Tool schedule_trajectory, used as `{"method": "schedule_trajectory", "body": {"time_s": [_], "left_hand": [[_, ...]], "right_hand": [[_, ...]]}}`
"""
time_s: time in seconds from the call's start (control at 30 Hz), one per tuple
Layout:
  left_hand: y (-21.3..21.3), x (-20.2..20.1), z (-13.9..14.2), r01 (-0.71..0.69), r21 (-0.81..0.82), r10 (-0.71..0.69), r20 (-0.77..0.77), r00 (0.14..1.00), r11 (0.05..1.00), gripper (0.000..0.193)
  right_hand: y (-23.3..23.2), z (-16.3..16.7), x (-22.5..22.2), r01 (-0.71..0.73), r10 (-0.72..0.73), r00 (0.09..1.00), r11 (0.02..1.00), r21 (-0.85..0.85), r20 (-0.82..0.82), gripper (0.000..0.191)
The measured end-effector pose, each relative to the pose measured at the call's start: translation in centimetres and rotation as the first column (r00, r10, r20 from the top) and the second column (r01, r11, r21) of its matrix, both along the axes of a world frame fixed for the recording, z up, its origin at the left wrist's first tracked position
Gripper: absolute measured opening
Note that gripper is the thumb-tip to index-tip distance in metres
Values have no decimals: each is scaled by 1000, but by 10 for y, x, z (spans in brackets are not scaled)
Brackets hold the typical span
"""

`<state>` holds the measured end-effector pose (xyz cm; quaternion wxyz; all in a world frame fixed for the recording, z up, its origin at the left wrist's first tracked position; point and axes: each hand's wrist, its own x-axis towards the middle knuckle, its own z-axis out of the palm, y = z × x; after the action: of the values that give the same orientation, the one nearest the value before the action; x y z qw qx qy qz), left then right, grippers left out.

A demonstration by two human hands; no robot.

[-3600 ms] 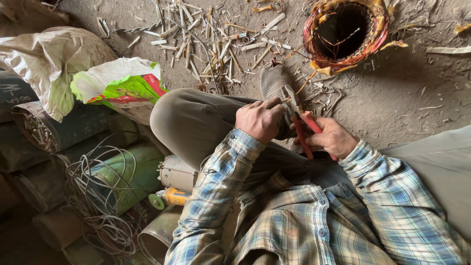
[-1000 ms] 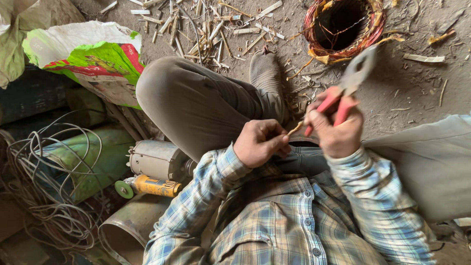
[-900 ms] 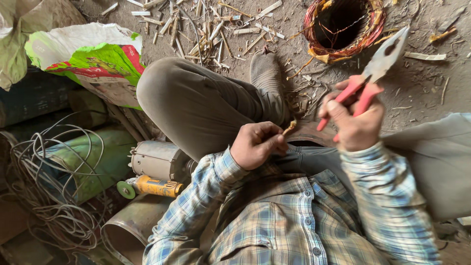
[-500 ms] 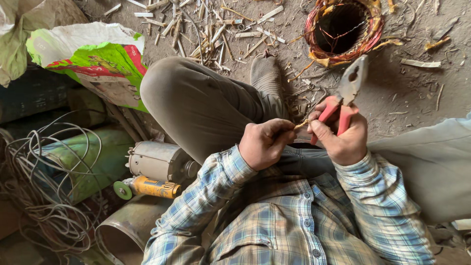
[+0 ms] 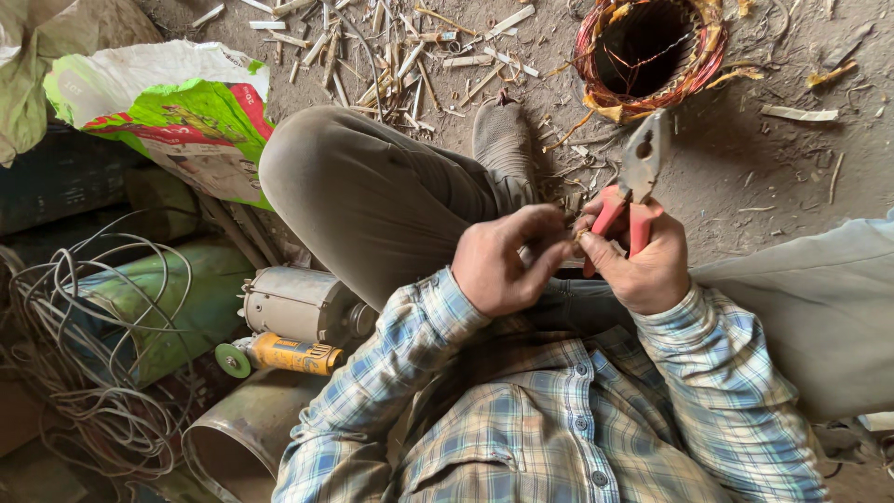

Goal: The person sits on the floor and uses pliers to strip the insulation from a coil of copper wire. They repeatedly pull sections of wire from the coil, cut the insulation, and discard the stripped pieces onto the ground.

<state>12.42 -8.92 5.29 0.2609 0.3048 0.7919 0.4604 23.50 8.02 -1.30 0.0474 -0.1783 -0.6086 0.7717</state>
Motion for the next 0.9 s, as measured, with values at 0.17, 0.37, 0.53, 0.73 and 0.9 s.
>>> {"method": "schedule_trajectory", "body": {"time_s": [0.17,0.37,0.53,0.73,0.9], "left_hand": [[7,-4,-2,77,-21,-80,-317,945,997,19],[7,8,-16,14,-59,-29,-255,966,998,9],[-9,10,-14,-22,-23,16,-209,978,999,9],[-23,2,1,27,-174,-53,-150,987,984,15],[5,-7,-1,-1,-94,-23,-246,969,996,13]], "right_hand": [[-2,-3,-1,-26,32,995,998,-64,97,30],[-2,-8,-1,89,-88,994,996,3,-57,31],[17,-7,-3,252,-252,968,964,-87,8,25],[40,-3,3,359,-364,931,924,-134,-17,30],[22,-6,3,234,-236,972,967,-102,-10,29]]}}
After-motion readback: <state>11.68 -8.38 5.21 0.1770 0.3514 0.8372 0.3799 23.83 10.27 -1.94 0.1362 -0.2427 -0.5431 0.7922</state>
